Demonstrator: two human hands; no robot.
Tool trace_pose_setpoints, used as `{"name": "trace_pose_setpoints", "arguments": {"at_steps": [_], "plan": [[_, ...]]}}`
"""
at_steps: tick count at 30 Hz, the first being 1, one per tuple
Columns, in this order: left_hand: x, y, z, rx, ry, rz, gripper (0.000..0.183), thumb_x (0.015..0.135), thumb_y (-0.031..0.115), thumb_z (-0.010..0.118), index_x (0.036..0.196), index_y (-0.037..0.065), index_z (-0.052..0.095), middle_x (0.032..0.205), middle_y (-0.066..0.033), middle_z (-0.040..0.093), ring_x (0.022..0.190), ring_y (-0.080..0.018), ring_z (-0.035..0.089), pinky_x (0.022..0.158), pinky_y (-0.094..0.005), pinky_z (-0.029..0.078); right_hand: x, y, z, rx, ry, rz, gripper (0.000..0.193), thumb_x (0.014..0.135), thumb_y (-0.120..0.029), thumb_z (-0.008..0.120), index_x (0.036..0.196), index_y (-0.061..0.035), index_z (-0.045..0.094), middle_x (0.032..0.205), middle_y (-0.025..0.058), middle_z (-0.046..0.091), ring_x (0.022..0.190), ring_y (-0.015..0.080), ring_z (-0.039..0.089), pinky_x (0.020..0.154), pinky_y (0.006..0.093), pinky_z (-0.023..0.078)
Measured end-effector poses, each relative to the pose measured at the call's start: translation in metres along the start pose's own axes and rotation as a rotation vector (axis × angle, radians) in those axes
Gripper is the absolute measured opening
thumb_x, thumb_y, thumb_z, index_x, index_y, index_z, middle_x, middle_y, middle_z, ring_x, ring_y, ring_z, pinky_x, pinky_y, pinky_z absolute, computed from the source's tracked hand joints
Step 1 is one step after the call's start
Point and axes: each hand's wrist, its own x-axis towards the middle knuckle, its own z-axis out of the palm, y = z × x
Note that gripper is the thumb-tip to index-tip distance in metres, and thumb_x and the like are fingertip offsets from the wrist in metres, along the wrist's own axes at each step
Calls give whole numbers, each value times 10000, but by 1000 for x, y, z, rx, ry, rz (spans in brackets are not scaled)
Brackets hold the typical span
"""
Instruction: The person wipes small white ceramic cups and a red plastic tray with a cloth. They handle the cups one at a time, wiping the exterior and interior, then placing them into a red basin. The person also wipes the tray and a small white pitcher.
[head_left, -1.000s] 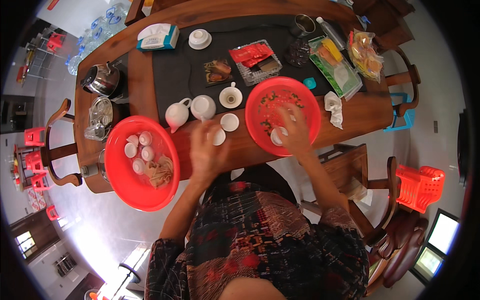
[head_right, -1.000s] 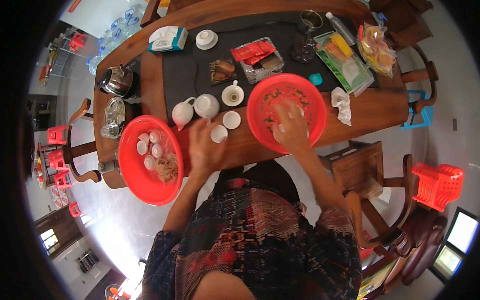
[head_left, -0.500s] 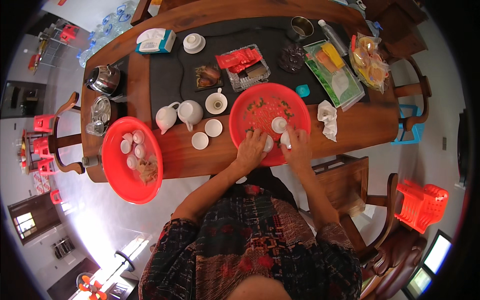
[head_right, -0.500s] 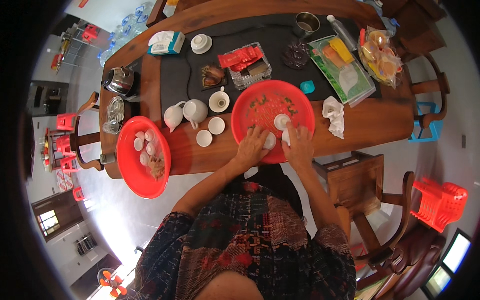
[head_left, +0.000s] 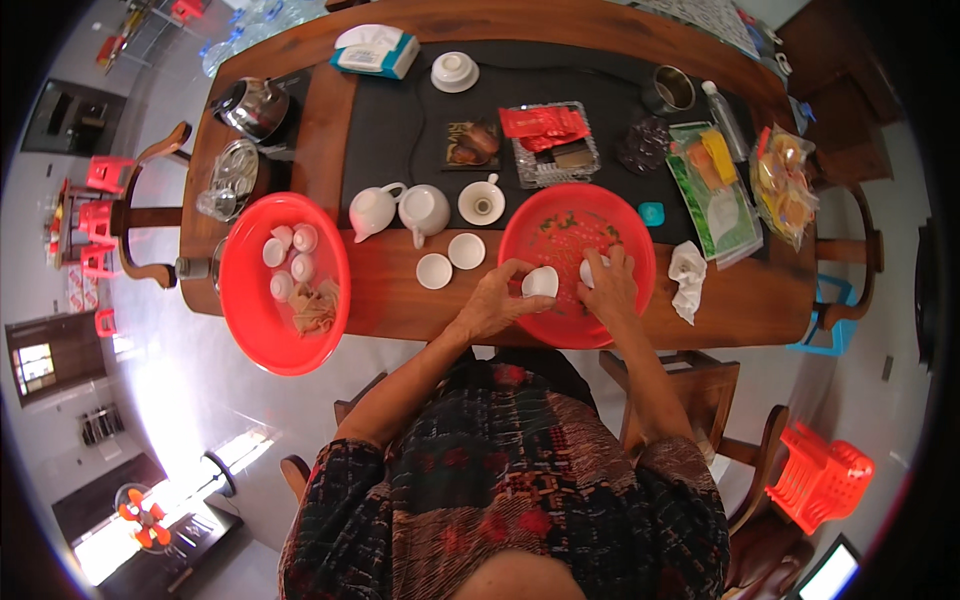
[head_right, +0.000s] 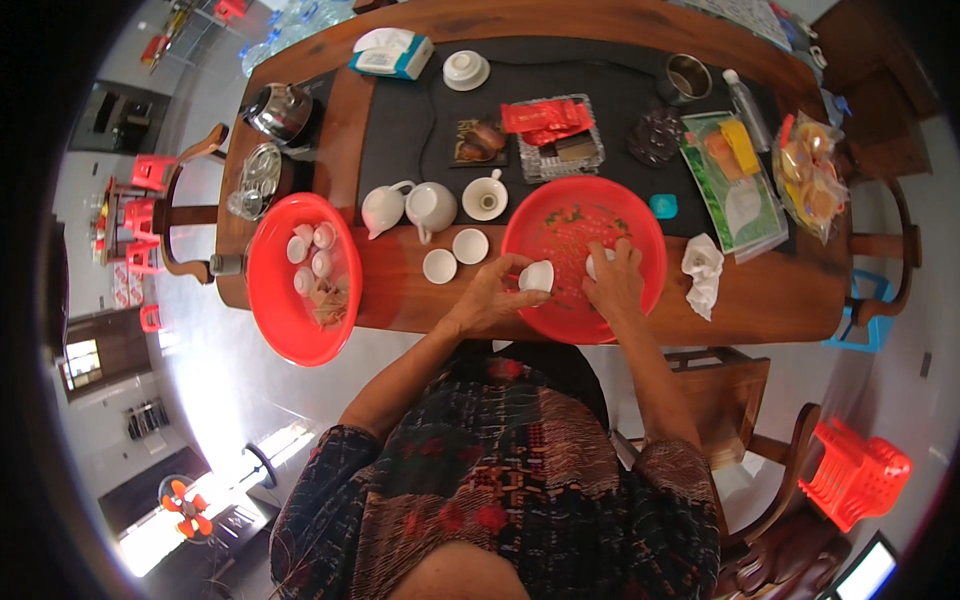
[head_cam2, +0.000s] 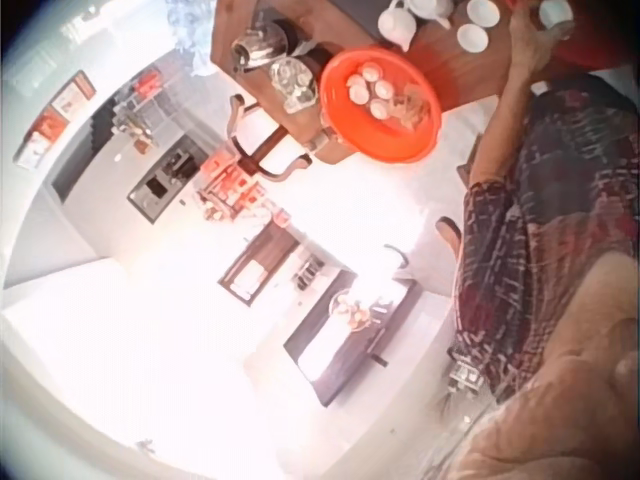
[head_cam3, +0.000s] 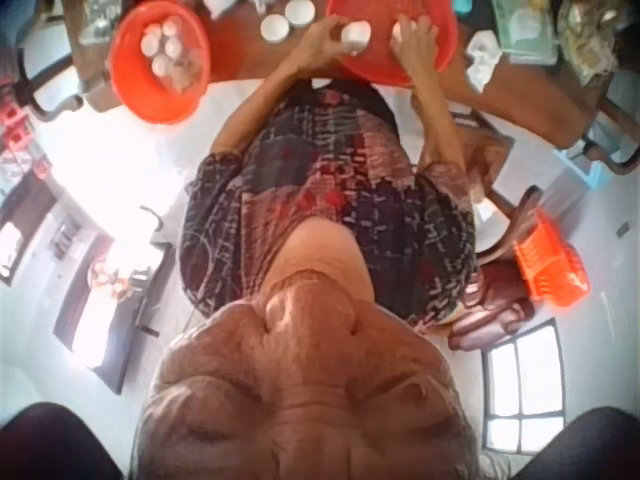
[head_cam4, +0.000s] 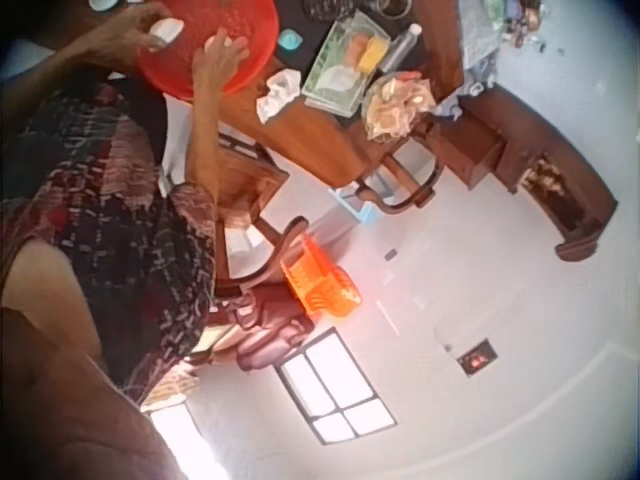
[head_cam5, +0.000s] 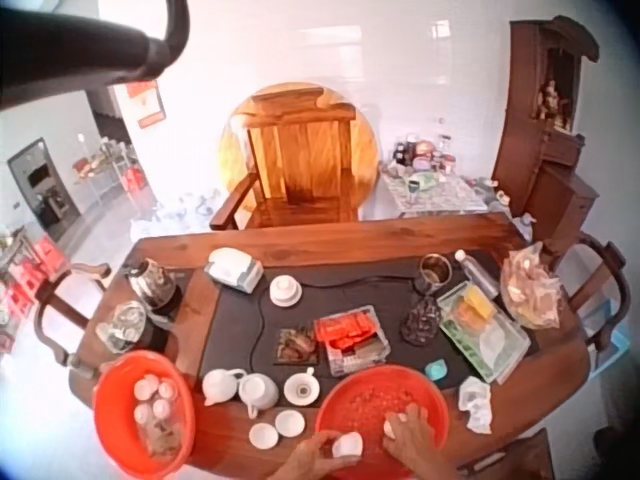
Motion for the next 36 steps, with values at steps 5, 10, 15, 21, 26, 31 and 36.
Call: {"name": "trace_pose_setpoints", "arguments": {"at_steps": [5,10,15,21,26,31,36], "plan": [[-15,14,-17,-238,49,24,521,713,273,797,1084,-1,555,996,-95,624,929,-152,594,791,-296,493,7,13,10,-21,11,-102,340,692,-119,648,1017,-150,555,1041,153,456,977,387,465,768,482,473],[-30,22,-40,-305,53,27,470,740,116,775,1114,17,508,1034,-70,614,967,-129,586,839,-286,491,1,14,13,27,99,-118,363,662,-99,646,1013,-108,552,973,163,484,941,391,476,793,477,422],[-61,34,-77,-391,102,48,504,742,126,775,1140,18,485,1045,-72,599,981,-135,579,853,-299,485,15,42,18,904,-65,347,276,766,-78,608,1031,-94,532,924,87,584,832,219,579,618,323,480],[-97,26,-130,-400,324,80,475,761,67,747,1155,24,485,1072,-59,575,992,-136,572,873,-294,479,18,-57,-14,1849,-162,193,360,780,-82,595,1120,-109,479,993,57,563,860,165,580,582,322,507],[-124,11,-196,-150,745,118,530,729,152,771,1159,1,502,1016,-100,612,897,-155,607,747,-283,518,46,-218,-23,1769,-564,-91,402,741,-76,640,1112,-84,485,1010,60,558,864,156,573,607,296,508],[-163,-17,-246,40,938,-100,547,706,207,772,1145,11,513,967,-164,618,851,-236,634,722,-345,524,65,-341,25,1703,-857,-261,280,785,-19,620,1043,-61,518,932,10,545,779,97,559,602,223,488],[-185,-61,-270,403,974,-147,562,689,244,766,1141,25,515,1036,-176,580,952,-321,583,780,-404,484,77,-379,114,1213,-675,-246,315,744,-71,666,1018,-75,512,906,16,558,756,123,564,623,256,473]]}}
